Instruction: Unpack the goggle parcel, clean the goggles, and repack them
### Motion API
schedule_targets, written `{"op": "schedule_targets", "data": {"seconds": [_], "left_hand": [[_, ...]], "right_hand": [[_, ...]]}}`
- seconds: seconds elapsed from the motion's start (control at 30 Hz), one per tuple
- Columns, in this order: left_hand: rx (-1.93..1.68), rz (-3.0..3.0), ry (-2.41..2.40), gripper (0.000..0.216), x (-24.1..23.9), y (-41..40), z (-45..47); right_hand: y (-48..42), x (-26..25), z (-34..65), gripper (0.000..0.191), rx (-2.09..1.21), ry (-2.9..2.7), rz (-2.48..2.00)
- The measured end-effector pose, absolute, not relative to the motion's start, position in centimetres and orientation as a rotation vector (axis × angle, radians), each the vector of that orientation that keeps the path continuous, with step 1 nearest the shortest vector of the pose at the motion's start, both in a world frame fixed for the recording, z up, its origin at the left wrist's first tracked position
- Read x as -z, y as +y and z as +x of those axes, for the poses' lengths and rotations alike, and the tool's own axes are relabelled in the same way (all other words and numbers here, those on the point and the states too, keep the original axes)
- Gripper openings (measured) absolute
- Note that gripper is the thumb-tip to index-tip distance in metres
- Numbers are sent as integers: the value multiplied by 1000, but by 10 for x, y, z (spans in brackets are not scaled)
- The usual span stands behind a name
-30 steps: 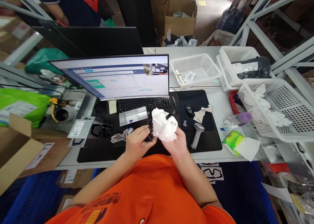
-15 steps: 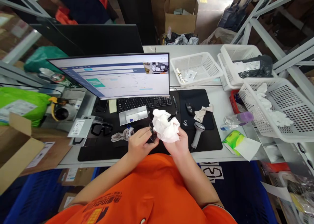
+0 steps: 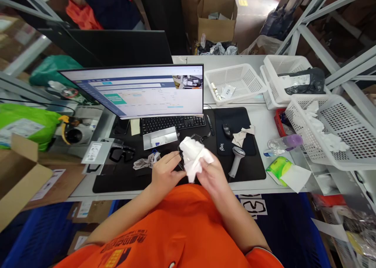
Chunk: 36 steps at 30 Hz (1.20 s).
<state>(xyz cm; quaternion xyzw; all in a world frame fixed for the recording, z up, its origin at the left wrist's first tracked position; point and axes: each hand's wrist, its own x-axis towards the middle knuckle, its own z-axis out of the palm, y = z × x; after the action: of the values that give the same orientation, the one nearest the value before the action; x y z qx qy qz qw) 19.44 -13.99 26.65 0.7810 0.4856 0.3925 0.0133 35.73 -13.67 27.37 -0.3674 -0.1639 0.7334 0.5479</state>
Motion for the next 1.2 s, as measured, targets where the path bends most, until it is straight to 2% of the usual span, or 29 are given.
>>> {"op": "schedule_targets", "data": {"seconds": [0.13, 0.3, 0.6, 0.8, 0.87, 1.0, 1.07, 1.13, 1.2], "left_hand": [[-1280, 2497, 1500, 7, -271, -137, 194], [-1247, 2454, 1468, 12, -277, -132, 191], [-1255, 2462, 1516, 5, -274, -140, 200], [-1220, 2488, 1539, 18, -273, -134, 187], [-1186, 2475, 1559, 19, -271, -135, 186], [-1108, 2476, 1581, 24, -268, -138, 187], [-1098, 2511, 1647, 22, -269, -138, 189], [-1079, 2535, 1749, 15, -269, -138, 191], [-1030, 2536, 1831, 9, -269, -137, 193]], "right_hand": [[-129, -280, 358, 46, -1684, -351, -857], [-154, -266, 348, 34, -1580, -675, -1030], [-137, -283, 358, 44, -1604, -412, -844], [-167, -258, 345, 35, -1456, -1089, -1050], [-169, -258, 345, 42, -1422, -1175, -1030], [-159, -265, 344, 78, -1443, -1063, -958], [-152, -263, 339, 88, -1430, -1004, -964], [-147, -257, 332, 80, -1362, -944, -1012], [-143, -250, 324, 62, -1258, -874, -1085]]}}
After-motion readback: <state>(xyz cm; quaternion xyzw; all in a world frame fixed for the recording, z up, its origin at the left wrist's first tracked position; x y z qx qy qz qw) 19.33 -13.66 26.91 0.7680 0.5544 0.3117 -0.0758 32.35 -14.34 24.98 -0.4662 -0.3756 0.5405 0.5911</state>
